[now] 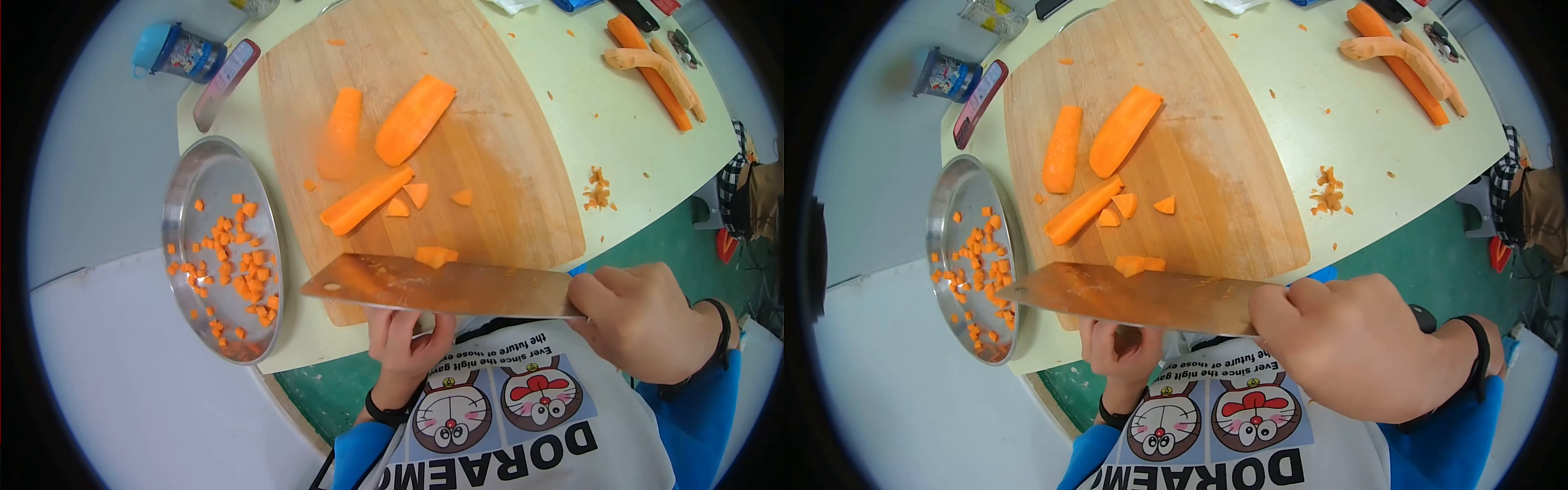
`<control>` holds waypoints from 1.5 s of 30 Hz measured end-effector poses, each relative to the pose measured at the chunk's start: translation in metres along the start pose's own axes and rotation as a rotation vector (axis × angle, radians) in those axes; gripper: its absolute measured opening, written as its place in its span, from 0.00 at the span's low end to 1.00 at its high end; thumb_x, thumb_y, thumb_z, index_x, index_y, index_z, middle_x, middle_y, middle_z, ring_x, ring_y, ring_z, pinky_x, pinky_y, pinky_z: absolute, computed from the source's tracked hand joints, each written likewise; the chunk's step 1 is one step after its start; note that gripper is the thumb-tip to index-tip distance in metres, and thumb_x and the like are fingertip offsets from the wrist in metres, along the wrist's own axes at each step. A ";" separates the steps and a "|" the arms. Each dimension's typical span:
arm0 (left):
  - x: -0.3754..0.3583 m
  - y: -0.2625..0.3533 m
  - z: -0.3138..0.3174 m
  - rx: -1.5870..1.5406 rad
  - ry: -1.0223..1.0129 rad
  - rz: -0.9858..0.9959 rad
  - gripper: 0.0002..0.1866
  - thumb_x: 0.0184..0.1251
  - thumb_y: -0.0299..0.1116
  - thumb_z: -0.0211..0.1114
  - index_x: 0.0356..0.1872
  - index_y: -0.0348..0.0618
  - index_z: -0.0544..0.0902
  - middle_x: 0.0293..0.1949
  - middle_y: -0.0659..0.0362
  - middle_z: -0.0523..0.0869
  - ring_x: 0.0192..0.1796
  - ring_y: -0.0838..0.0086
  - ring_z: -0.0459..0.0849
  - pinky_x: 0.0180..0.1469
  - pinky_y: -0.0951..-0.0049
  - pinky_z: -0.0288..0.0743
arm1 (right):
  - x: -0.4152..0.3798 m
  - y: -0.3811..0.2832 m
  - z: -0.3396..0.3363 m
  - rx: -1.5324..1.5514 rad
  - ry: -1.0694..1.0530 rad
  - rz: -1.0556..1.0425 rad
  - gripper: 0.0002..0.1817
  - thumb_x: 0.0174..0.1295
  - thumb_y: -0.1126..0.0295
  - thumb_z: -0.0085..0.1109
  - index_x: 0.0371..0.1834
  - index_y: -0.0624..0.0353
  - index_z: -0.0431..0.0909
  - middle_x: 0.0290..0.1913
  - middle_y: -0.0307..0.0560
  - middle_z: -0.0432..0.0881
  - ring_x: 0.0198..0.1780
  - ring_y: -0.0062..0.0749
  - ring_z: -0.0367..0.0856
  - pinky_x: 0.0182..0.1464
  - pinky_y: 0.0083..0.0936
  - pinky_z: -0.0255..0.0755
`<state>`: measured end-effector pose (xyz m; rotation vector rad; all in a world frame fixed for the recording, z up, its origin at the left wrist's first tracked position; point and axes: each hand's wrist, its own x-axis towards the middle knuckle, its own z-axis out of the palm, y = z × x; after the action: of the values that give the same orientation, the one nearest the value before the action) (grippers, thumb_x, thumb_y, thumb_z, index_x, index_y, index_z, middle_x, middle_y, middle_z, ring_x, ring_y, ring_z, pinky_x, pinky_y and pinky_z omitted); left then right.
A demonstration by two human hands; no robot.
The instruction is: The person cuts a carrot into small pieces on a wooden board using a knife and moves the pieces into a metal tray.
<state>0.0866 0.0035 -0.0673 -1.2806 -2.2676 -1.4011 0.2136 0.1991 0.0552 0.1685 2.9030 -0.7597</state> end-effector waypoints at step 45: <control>0.008 0.001 -0.001 -0.026 -0.064 0.039 0.10 0.42 0.16 0.68 0.28 0.35 0.79 0.36 0.52 0.81 0.37 0.63 0.82 0.40 0.74 0.77 | 0.028 -0.008 0.007 0.074 -0.259 0.024 0.10 0.41 0.80 0.57 0.26 0.67 0.66 0.16 0.52 0.73 0.17 0.44 0.77 0.16 0.33 0.71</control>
<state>0.0821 0.0069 -0.0620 -1.3896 -2.2592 -1.4004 0.1861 0.1906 0.0484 0.1030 2.6268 -0.8194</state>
